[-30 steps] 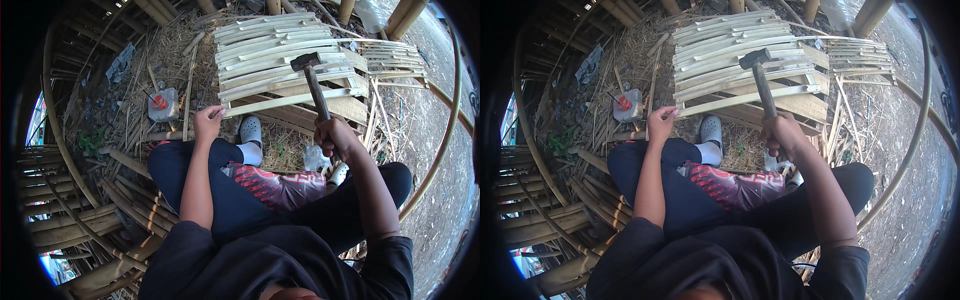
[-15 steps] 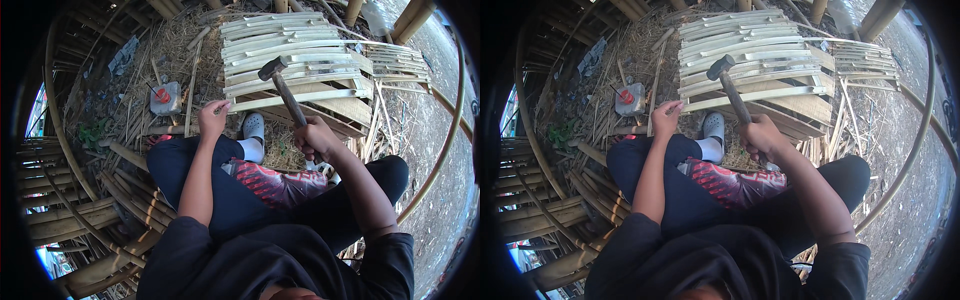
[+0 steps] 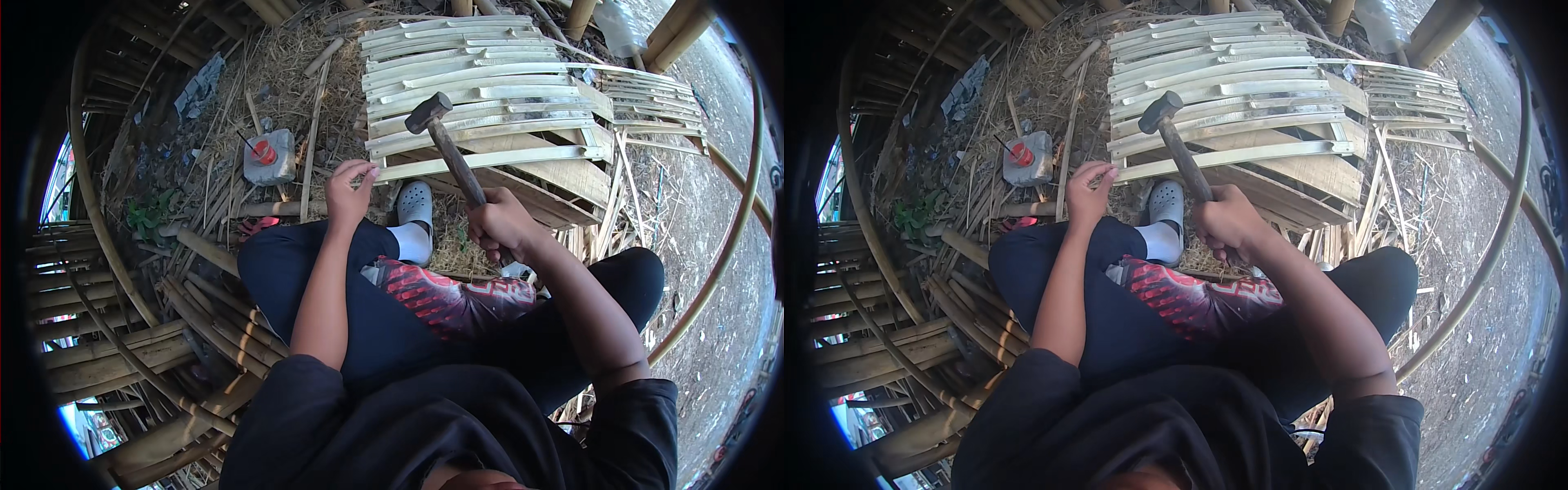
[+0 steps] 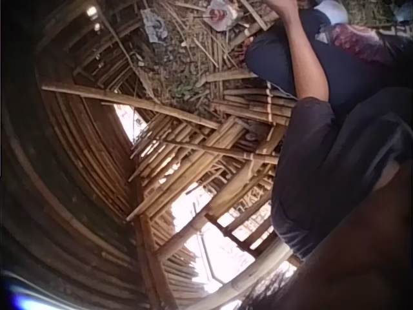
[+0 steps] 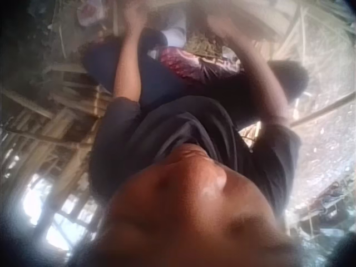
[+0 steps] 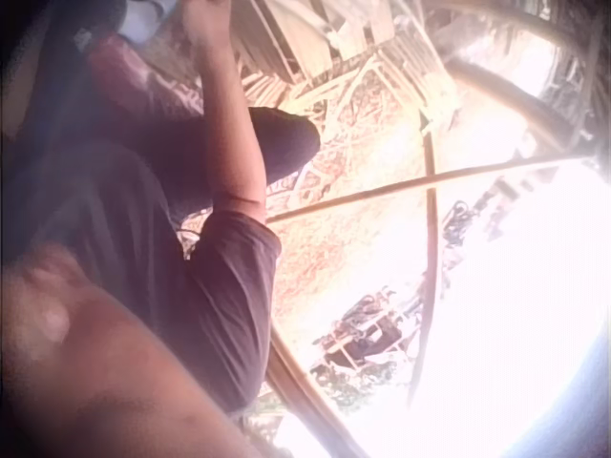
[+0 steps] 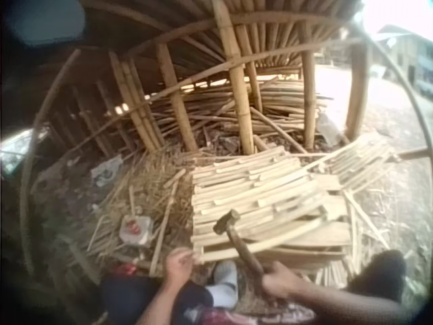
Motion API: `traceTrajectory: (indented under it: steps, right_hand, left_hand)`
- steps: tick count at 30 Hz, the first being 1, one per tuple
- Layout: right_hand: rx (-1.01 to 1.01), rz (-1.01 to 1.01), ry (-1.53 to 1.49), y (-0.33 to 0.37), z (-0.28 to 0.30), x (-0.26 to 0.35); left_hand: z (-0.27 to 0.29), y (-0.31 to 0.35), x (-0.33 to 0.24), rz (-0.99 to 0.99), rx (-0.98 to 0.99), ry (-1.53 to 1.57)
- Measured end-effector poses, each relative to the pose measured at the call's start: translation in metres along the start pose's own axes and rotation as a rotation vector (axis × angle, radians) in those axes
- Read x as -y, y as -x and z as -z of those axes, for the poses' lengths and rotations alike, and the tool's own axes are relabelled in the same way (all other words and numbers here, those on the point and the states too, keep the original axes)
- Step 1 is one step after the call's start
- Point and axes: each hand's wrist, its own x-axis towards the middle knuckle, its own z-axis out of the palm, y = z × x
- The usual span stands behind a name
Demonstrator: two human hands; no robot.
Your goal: The person assembles a bamboo lattice structure by hammering nails through thin bamboo slats onto a wooden crate support, handling individual slats and nails by hand while using a hammer.
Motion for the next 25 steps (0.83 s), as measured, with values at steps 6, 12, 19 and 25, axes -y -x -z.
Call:
traceTrajectory:
  steps: [6,12,19,25]
  right_hand:
    - [0.012,0.045,0.244,-0.013,-0.014,-0.002]
    - [-0.074,0.231,0.532,-0.019,-0.026,-0.007]
    - [-0.046,0.373,0.62,-0.019,-0.027,-0.014]
    - [-0.026,0.222,0.549,-0.012,-0.024,-0.006]
  left_hand:
    - [-0.002,-0.001,0.005,-0.034,-0.004,0.036]
    - [-0.001,0.002,0.002,-0.067,0.0,0.019]
    - [0.003,0.001,-0.007,-0.013,0.026,-0.041]
    - [-0.002,0.001,0.015,0.01,0.023,0.064]
